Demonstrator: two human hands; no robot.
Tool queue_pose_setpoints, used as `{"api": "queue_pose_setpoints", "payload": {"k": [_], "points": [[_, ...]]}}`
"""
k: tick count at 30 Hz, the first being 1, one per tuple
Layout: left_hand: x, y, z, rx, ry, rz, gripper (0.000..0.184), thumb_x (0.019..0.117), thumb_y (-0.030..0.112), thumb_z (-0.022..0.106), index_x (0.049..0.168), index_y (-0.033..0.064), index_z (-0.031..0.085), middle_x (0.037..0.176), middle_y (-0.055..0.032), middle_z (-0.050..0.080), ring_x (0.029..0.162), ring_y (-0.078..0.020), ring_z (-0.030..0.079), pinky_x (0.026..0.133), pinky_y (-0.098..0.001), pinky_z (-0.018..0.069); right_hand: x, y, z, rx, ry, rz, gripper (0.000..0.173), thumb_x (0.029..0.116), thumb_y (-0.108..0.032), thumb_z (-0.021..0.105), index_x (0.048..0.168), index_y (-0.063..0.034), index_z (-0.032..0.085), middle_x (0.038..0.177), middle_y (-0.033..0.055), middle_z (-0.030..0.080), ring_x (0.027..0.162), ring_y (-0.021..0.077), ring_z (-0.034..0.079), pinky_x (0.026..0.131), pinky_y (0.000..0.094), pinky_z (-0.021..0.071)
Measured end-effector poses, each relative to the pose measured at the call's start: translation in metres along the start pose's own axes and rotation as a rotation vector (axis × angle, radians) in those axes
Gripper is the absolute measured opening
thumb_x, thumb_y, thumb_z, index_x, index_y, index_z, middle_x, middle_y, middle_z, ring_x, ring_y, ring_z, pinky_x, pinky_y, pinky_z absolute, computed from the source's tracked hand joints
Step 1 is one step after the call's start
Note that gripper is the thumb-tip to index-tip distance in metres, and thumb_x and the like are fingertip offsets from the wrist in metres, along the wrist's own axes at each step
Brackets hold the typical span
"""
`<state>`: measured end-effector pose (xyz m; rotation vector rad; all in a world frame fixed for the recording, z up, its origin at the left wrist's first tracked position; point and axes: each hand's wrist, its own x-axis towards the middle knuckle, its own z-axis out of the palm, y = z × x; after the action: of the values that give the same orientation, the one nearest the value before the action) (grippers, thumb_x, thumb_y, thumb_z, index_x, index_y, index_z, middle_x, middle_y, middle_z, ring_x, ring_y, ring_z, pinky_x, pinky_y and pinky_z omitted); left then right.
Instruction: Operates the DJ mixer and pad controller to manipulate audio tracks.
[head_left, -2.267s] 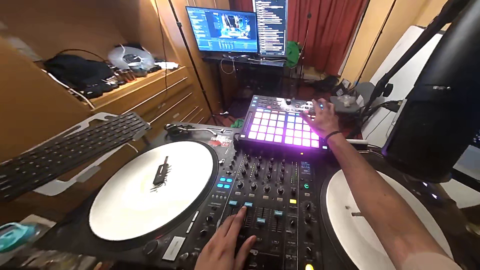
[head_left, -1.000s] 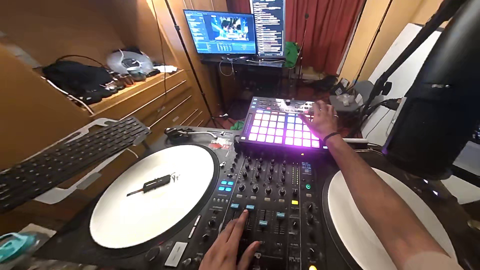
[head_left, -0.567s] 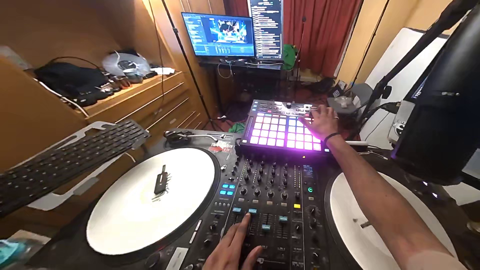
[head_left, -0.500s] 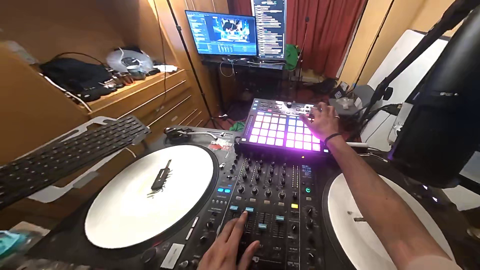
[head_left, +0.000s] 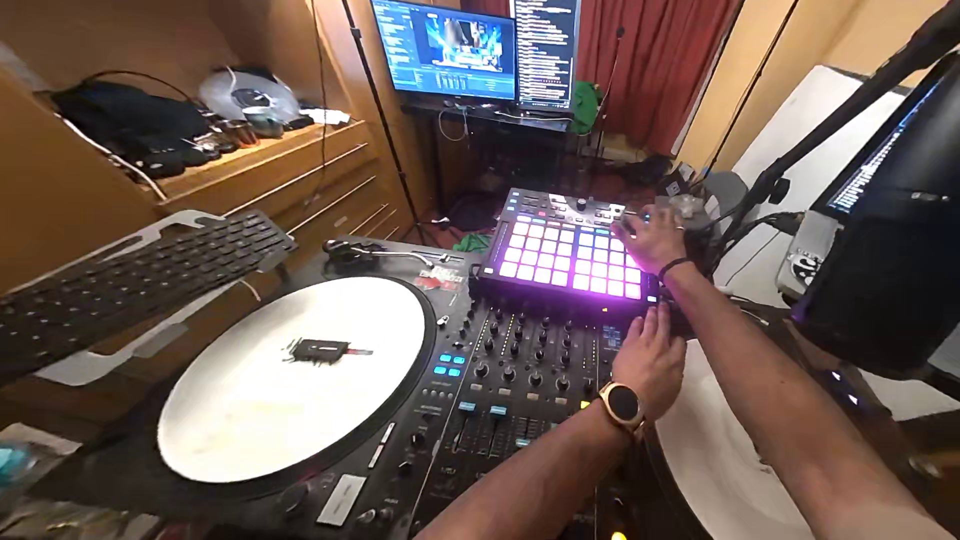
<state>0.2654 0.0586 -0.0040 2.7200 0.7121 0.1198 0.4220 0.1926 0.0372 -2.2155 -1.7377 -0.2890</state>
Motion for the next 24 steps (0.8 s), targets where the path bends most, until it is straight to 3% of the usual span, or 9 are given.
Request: {"api": "queue_pose_setpoints", "payload": {"k": [3, 6, 9, 11, 15, 20, 24], "points": [[0.013, -0.006, 0.008, 0.010, 0.004, -0.052, 0.050, 0.1031, 0.036, 0.057, 0.146, 0.0099, 0.052, 0.170, -0.0217, 0.012, 0.157, -0.0368, 0.016, 0.125, -0.0527, 0.0235, 0.000, 0.004, -0.001, -0.010, 0.023, -0.025, 0.070, 0.0986, -0.074, 0.032, 0.130, -0.0258, 0.071, 0.154, 0.0112, 0.049, 0.141, 0.0424, 0.042, 0.111, 0.0688, 0.0336], [0.013, -0.008, 0.017, 0.033, 0.036, -0.051, 0.050, 0.1023, 0.038, 0.058, 0.145, 0.0116, 0.054, 0.170, -0.0214, 0.014, 0.158, -0.0360, 0.016, 0.125, -0.0515, 0.0231, -0.005, 0.009, 0.002, 0.017, 0.069, -0.020, 0.072, 0.0995, -0.073, 0.031, 0.143, -0.0245, 0.061, 0.155, 0.0068, 0.049, 0.141, 0.0390, 0.043, 0.111, 0.0650, 0.0353], [0.014, -0.005, 0.016, 0.048, 0.043, -0.071, 0.053, 0.1021, 0.040, 0.058, 0.146, 0.0119, 0.053, 0.170, -0.0209, 0.014, 0.158, -0.0348, 0.016, 0.125, -0.0508, 0.0223, -0.009, 0.008, -0.001, 0.059, -0.051, 0.024, 0.080, 0.0971, -0.078, 0.029, 0.153, -0.0246, 0.050, 0.152, 0.0050, 0.054, 0.146, 0.0376, 0.040, 0.119, 0.0664, 0.0243], [0.015, -0.004, 0.014, 0.032, 0.036, -0.083, 0.054, 0.1023, 0.039, 0.057, 0.148, 0.0109, 0.051, 0.170, -0.0214, 0.013, 0.158, -0.0352, 0.016, 0.125, -0.0508, 0.0226, -0.005, 0.007, -0.006, 0.062, -0.031, 0.025, 0.079, 0.0972, -0.077, 0.031, 0.152, -0.0234, 0.051, 0.147, 0.0071, 0.059, 0.145, 0.0381, 0.041, 0.120, 0.0657, 0.0236], [0.016, -0.003, 0.004, -0.024, 0.016, -0.097, 0.055, 0.1017, 0.036, 0.058, 0.148, 0.0086, 0.049, 0.169, -0.0223, 0.016, 0.157, -0.0354, 0.018, 0.125, -0.0505, 0.0236, 0.001, 0.006, -0.004, 0.014, 0.050, -0.019, 0.081, 0.0974, -0.077, 0.031, 0.151, -0.0202, 0.053, 0.146, 0.0145, 0.056, 0.139, 0.0404, 0.045, 0.116, 0.0638, 0.0318], [0.022, -0.003, 0.009, -0.057, 0.089, -0.097, 0.047, 0.1038, 0.035, 0.056, 0.143, 0.0085, 0.055, 0.166, -0.0237, 0.025, 0.154, -0.0375, 0.026, 0.124, -0.0506, 0.0277, 0.002, 0.006, 0.003, -0.025, 0.012, -0.020, 0.074, 0.0950, -0.079, 0.034, 0.134, -0.0246, 0.068, 0.153, 0.0165, 0.049, 0.142, 0.0462, 0.041, 0.111, 0.0725, 0.0319], [0.016, 0.007, 0.009, -0.018, 0.186, -0.097, 0.046, 0.1056, 0.037, 0.052, 0.141, 0.0081, 0.057, 0.161, -0.0248, 0.035, 0.151, -0.0380, 0.034, 0.121, -0.0506, 0.0320, -0.006, 0.009, 0.006, 0.008, 0.046, -0.048, 0.089, 0.0938, -0.082, 0.024, 0.149, -0.0199, 0.054, 0.160, 0.0149, 0.042, 0.146, 0.0454, 0.036, 0.114, 0.0715, 0.0280]]}}
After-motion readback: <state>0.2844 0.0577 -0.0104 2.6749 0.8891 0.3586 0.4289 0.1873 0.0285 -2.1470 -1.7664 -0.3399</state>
